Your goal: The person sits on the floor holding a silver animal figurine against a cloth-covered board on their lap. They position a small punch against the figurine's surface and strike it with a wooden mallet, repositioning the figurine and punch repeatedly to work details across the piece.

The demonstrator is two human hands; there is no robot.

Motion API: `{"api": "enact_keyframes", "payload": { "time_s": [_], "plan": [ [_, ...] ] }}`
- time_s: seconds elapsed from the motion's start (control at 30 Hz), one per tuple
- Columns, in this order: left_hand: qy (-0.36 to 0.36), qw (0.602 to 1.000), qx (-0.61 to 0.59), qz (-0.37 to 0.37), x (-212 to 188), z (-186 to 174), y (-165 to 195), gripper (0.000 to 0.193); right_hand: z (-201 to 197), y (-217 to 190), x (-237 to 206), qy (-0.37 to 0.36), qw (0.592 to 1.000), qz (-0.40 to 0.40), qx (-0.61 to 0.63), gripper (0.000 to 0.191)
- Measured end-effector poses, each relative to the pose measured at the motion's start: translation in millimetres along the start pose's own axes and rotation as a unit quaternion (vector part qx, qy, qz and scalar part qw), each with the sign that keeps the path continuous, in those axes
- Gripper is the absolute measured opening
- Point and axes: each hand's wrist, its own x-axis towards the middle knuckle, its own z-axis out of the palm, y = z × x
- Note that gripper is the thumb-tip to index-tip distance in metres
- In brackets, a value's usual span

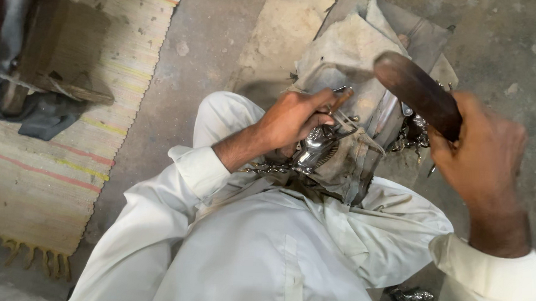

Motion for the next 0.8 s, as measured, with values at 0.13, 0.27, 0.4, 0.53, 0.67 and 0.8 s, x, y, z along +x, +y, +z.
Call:
{"api": "enact_keyframes", "payload": {
  "time_s": [0.13,0.27,0.4,0.53,0.67,0.8],
  "plan": [
    [0.126,0.989,-0.008,0.072,-9,8,-6,0.029,-14,-18,26,-0.025,0.989,-0.066,-0.132,0.046],
    [0.156,0.987,-0.021,0.038,-13,17,-10,0.030,-27,-33,39,-0.023,0.980,-0.111,-0.161,0.043],
    [0.180,0.983,-0.020,0.014,-19,22,-10,0.033,-35,-48,49,0.047,0.971,-0.183,-0.143,0.049],
    [0.171,0.984,-0.039,-0.030,-25,27,-11,0.031,-41,-60,55,0.004,0.969,-0.184,-0.163,0.042],
    [0.206,0.978,-0.039,-0.001,-28,30,-15,0.033,-48,-67,53,0.049,0.966,-0.191,-0.170,0.042],
    [0.215,0.975,-0.051,0.012,-32,32,-15,0.032,-41,-69,52,-0.066,0.930,-0.177,-0.314,0.042]
  ]
}}
